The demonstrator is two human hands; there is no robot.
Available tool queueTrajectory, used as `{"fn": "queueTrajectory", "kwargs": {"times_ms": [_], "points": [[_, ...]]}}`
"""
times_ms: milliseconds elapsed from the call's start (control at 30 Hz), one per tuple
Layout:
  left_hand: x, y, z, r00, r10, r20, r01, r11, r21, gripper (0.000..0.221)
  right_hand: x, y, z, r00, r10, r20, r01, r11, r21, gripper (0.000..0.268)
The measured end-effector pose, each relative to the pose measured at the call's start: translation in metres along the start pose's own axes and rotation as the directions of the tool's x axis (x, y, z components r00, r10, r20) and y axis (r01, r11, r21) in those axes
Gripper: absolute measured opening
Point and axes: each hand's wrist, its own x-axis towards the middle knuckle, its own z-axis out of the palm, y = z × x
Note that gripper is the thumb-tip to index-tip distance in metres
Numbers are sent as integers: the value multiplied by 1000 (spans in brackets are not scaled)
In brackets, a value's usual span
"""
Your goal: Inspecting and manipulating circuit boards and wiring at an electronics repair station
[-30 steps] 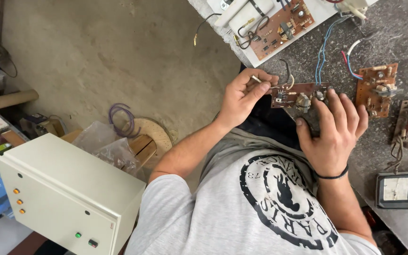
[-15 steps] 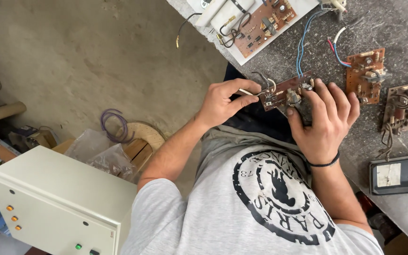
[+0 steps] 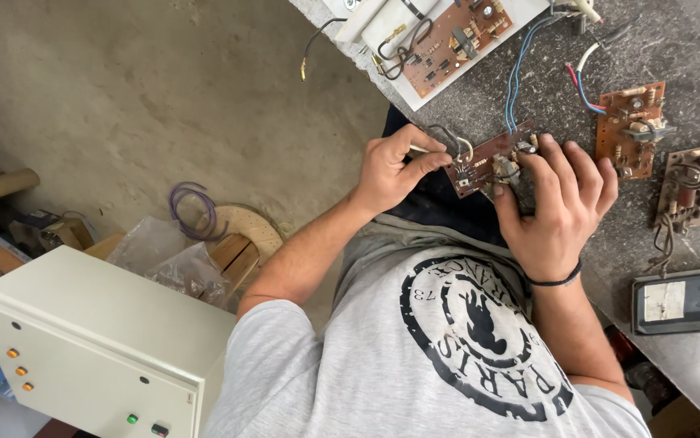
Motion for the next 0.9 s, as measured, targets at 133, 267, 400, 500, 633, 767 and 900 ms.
{"fn": "queueTrajectory", "kwargs": {"times_ms": [133, 267, 400, 500, 633, 767, 900], "points": [[-1, -2, -3, 999, -26, 25, 27, 998, -61, 19, 0, 0, 1, 1000, -6, -7, 6, 1000, 0, 29], [-4, -1, -6, 989, -87, 118, 116, 957, -264, 50, 0, 1, 2, 1000, -3, -4, 3, 1000, -5, 30], [-3, 8, -6, 989, -86, 117, 113, 960, -255, 22, -1, 2, 2, 1000, -8, -3, 8, 1000, 3, 31], [0, 11, -4, 999, -5, 52, 14, 986, -163, 16, 0, 1, 2, 1000, -6, -11, 6, 1000, 8, 30], [0, 6, 0, 998, 67, -19, -68, 997, -45, 11, 0, 0, 2, 1000, -4, -16, 4, 1000, 5, 29], [-3, -1, 5, 986, 148, -80, -141, 986, 85, 7, 0, 0, 2, 1000, 2, -11, -2, 1000, 3, 29], [0, 8, 1, 997, 47, -59, -45, 998, 41, 9, 1, -1, 2, 1000, -1, -12, 1, 1000, 4, 29]]}}
